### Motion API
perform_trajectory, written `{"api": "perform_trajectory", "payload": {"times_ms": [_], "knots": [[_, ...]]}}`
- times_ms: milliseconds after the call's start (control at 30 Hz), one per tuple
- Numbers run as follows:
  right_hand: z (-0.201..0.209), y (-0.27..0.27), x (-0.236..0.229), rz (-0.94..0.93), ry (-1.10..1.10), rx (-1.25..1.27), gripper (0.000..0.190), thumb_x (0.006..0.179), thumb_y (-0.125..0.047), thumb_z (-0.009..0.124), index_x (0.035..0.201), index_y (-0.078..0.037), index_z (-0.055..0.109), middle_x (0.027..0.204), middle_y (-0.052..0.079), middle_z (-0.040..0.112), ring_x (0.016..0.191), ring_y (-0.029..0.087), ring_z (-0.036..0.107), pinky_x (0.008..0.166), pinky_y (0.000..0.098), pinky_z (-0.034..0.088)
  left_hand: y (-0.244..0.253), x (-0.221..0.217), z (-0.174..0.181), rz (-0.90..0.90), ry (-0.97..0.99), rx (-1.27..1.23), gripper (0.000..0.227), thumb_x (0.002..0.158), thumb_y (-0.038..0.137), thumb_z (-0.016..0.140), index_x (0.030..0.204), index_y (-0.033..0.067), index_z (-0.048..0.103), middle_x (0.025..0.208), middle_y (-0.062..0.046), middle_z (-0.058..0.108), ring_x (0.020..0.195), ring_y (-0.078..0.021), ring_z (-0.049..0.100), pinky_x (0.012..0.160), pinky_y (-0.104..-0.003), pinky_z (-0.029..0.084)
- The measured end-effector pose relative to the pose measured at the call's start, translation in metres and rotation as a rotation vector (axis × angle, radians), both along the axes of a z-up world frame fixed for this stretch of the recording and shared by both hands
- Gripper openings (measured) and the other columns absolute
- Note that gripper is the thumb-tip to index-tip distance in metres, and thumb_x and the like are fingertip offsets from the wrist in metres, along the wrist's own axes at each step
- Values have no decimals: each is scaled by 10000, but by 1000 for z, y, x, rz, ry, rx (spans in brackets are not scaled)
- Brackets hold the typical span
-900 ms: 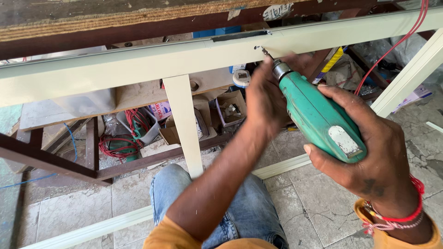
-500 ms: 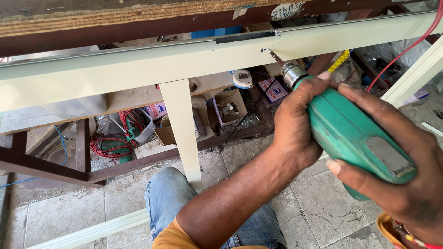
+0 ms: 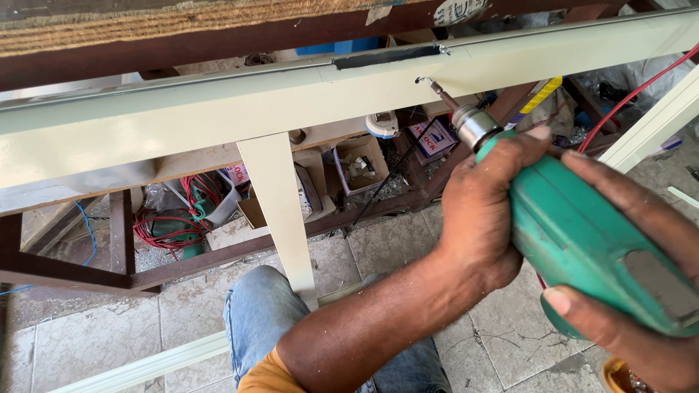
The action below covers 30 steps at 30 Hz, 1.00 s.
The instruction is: The person uses a power drill to create pilot holes in a white window frame. They then use a hammer and chisel to carve out a recess for a metal lock mechanism. Finally, they secure the lock into the frame using a screwdriver.
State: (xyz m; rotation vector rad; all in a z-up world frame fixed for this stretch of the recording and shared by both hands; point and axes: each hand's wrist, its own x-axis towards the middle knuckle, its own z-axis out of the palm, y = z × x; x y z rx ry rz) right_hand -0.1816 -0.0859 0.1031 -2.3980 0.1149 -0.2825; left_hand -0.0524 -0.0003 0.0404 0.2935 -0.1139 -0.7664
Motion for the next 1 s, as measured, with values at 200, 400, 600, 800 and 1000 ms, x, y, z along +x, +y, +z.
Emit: {"api": "perform_trajectory", "payload": {"times_ms": [200, 400, 600, 800, 1000], "knots": [[1, 23, 3, -23, -35, -178, 1017, 734, -192, 791, 1658, -55, 390, 1327, 182, 718, 1112, 249, 723, 989, 380, 601, 5, 7, -23, -78, -71, -61, 321, 1000, 306, 656, 1076, -3, 614, 994, -129, 634, 934, -236, 633, 870, -426, 561], [3, 28, 5, 41, -146, -369, 967, 673, -170, 787, 1541, 14, 404, 1383, 300, 619, 1198, 358, 680, 973, 435, 564, 4, 9, -28, -122, -42, -160, 330, 997, 332, 658, 1077, 16, 603, 1049, -141, 639, 967, -242, 635, 910, -418, 558], [3, 6, 4, 56, -64, -186, 983, 746, -237, 764, 1606, 29, 369, 1328, 278, 654, 1178, 308, 727, 997, 405, 575, -2, 6, -20, -35, -54, -42, 326, 983, 295, 660, 1097, -7, 608, 992, -118, 627, 918, -219, 630, 856, -406, 559], [5, 7, 5, 44, -70, -193, 963, 741, -248, 766, 1581, 40, 391, 1371, 294, 623, 1189, 322, 707, 995, 404, 571, -8, 6, -20, -44, -24, -100, 300, 989, 284, 672, 1085, 8, 601, 1000, -118, 630, 921, -218, 629, 865, -392, 556], [9, 21, 12, 38, -223, -267, 903, 680, -237, 776, 1491, 32, 484, 1295, 284, 666, 1111, 324, 727, 934, 387, 580, -8, 14, -26, -55, -41, -130, 308, 980, 307, 666, 1067, 18, 605, 977, -130, 625, 900, -234, 630, 855, -406, 561]]}}
